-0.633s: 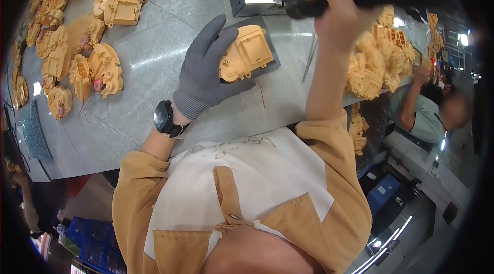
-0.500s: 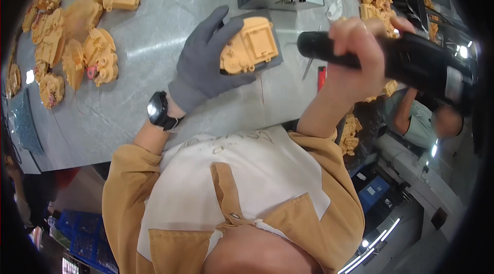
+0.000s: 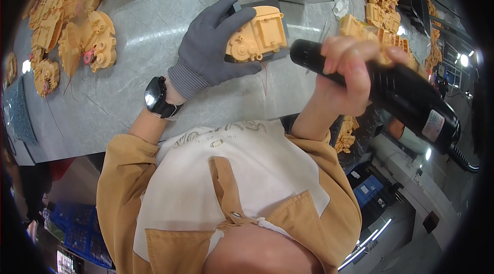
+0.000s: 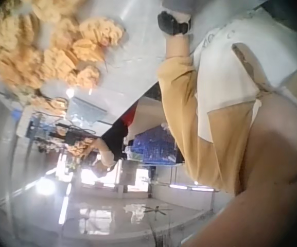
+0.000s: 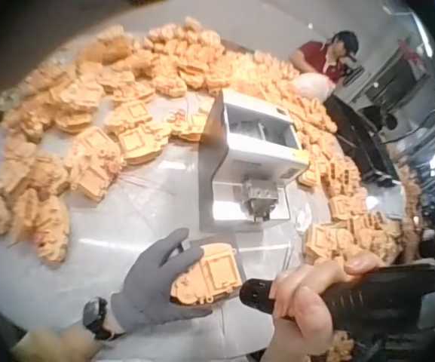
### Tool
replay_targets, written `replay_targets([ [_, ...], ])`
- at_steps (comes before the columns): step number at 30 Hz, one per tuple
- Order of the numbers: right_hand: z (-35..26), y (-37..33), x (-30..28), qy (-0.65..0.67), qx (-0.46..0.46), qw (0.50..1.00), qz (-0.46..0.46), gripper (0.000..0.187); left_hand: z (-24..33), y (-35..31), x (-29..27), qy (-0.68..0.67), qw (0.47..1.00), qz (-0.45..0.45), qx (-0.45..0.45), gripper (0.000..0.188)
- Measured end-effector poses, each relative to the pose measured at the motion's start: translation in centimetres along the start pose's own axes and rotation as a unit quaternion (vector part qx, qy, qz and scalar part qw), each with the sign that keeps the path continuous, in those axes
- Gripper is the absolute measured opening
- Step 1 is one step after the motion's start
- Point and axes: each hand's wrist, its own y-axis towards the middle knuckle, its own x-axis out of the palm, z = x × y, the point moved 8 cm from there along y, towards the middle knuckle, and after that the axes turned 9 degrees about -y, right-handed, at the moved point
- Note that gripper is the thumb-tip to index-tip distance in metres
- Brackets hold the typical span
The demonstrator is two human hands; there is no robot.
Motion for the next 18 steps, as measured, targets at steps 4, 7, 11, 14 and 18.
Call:
replay_targets([
  [4, 0.07, -0.64, -0.41, 0.018, -0.001, 1.000, 0.015, 0.054, 0.19, -0.02, -0.12, 0.022, 0.999, 0.020, 0.023, 0.081],
  [7, -0.07, -0.70, -0.46, 0.026, -0.003, 1.000, 0.018, 0.053, 0.05, -0.05, -0.01, 0.022, 1.000, 0.015, 0.016, 0.081],
  [11, -0.24, -0.67, -0.36, 0.037, -0.009, 0.999, -0.004, 0.053, -0.21, -0.16, 0.14, 0.008, 1.000, -0.008, -0.018, 0.084],
  [14, -0.33, -0.57, -0.26, 0.040, -0.010, 0.999, -0.018, 0.052, -0.29, -0.15, 0.15, 0.005, 1.000, -0.008, -0.016, 0.084],
  [18, -0.22, -0.45, -0.16, 0.040, -0.012, 0.999, -0.022, 0.052, -0.13, -0.14, 0.01, 0.018, 1.000, 0.015, 0.017, 0.082],
])
